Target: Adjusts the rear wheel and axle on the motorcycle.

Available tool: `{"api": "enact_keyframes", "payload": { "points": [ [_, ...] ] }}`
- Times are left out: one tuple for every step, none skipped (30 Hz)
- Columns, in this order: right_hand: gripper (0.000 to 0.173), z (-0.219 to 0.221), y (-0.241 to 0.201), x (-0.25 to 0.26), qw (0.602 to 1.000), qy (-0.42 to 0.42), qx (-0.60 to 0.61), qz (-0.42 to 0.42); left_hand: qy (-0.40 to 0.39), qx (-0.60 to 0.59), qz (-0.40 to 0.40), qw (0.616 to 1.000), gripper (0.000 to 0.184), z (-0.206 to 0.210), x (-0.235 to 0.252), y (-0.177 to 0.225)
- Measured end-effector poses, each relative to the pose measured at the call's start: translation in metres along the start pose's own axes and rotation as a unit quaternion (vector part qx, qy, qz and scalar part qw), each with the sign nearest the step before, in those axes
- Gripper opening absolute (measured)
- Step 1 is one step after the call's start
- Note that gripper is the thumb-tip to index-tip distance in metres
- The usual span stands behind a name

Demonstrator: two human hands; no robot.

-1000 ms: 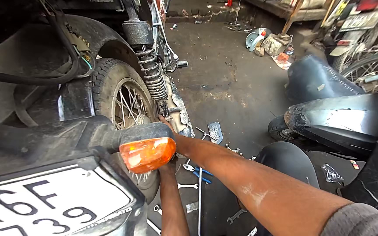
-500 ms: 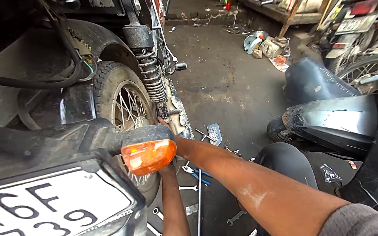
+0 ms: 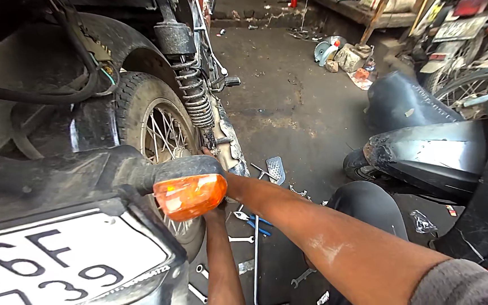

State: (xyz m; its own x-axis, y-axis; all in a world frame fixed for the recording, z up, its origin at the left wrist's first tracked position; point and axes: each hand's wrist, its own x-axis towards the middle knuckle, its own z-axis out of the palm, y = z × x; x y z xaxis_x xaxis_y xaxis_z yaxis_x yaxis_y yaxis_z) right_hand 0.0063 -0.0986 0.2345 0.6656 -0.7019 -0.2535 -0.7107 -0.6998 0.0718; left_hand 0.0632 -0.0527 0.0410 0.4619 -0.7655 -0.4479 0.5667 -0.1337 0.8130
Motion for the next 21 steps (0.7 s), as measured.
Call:
{"api": "enact_keyframes", "payload": {
  "points": [
    [0.044, 0.0, 0.0, 0.0, 1.0, 0.002, 0.001, 0.001, -0.012, 0.014, 0.004, 1.0, 0.037, -0.002, 0.006, -0.003],
    [0.044, -0.001, -0.001, 0.0, 1.0, 0.005, 0.002, 0.002, -0.01, 0.027, 0.021, 0.999, 0.031, -0.002, 0.009, -0.003],
    [0.044, -0.002, 0.0, 0.0, 1.0, 0.007, 0.003, 0.001, 0.003, 0.04, 0.043, 0.998, 0.025, 0.0, 0.008, -0.001],
    [0.043, -0.003, 0.001, -0.001, 1.0, 0.008, 0.002, 0.001, 0.016, 0.041, 0.063, 0.997, 0.024, 0.001, 0.004, 0.001],
    [0.043, -0.002, 0.001, -0.001, 1.0, 0.007, 0.0, 0.001, 0.031, 0.035, 0.084, 0.995, 0.022, 0.002, -0.001, 0.001],
    [0.042, -0.001, 0.001, -0.002, 1.0, 0.006, -0.001, 0.0, 0.038, 0.017, 0.089, 0.995, 0.023, 0.001, -0.006, 0.002],
    [0.042, -0.001, 0.001, -0.001, 1.0, 0.005, -0.001, -0.001, 0.038, -0.002, 0.078, 0.996, 0.025, 0.003, -0.008, 0.004],
    [0.042, -0.001, 0.001, -0.001, 1.0, 0.002, 0.001, 0.0, 0.036, -0.012, 0.053, 0.998, 0.031, 0.004, -0.009, 0.004],
    [0.042, -0.001, 0.001, -0.002, 1.0, -0.002, 0.003, 0.001, 0.032, -0.01, 0.025, 0.999, 0.039, 0.005, -0.009, 0.004],
    [0.042, -0.001, 0.001, -0.002, 1.0, -0.005, 0.006, 0.003, 0.031, 0.005, 0.005, 0.999, 0.045, 0.006, -0.006, 0.003],
    [0.044, -0.001, 0.0, 0.0, 1.0, -0.008, 0.011, 0.005, 0.032, 0.027, 0.003, 0.999, 0.043, 0.006, -0.002, 0.002],
    [0.046, -0.001, 0.0, 0.003, 1.0, -0.01, 0.011, 0.007, 0.032, 0.043, 0.019, 0.998, 0.036, 0.005, 0.0, 0.001],
    [0.048, 0.003, 0.001, 0.009, 1.0, -0.005, 0.013, 0.009, 0.035, 0.059, 0.046, 0.997, 0.03, 0.004, 0.001, 0.001],
    [0.051, 0.011, 0.002, 0.019, 1.0, 0.011, 0.021, 0.011, 0.041, 0.066, 0.076, 0.994, 0.026, 0.004, -0.001, 0.001],
    [0.055, 0.024, 0.004, 0.03, 0.998, 0.035, 0.043, 0.011, 0.05, 0.063, 0.091, 0.993, 0.027, 0.004, -0.005, 0.001],
    [0.058, 0.031, 0.004, 0.037, 0.998, 0.043, 0.053, 0.013, 0.057, 0.05, 0.09, 0.993, 0.028, 0.004, -0.008, 0.001],
    [0.059, 0.034, 0.004, 0.04, 0.998, 0.043, 0.05, 0.015, 0.058, 0.039, 0.07, 0.995, 0.032, 0.005, -0.01, 0.003],
    [0.058, 0.034, 0.004, 0.041, 0.998, 0.039, 0.047, 0.017, 0.051, 0.033, 0.039, 0.997, 0.039, 0.007, -0.01, 0.005],
    [0.056, 0.034, 0.004, 0.041, 0.998, 0.04, 0.047, 0.018, 0.048, 0.04, 0.014, 0.998, 0.044, 0.008, -0.008, 0.005],
    [0.055, 0.034, 0.004, 0.04, 0.998, 0.042, 0.049, 0.016, 0.054, 0.056, 0.003, 0.997, 0.045, 0.009, -0.004, 0.004],
    [0.055, 0.034, 0.004, 0.04, 0.998, 0.043, 0.051, 0.014, 0.054, 0.072, 0.008, 0.996, 0.043, 0.008, -0.002, 0.004]
  ]
}}
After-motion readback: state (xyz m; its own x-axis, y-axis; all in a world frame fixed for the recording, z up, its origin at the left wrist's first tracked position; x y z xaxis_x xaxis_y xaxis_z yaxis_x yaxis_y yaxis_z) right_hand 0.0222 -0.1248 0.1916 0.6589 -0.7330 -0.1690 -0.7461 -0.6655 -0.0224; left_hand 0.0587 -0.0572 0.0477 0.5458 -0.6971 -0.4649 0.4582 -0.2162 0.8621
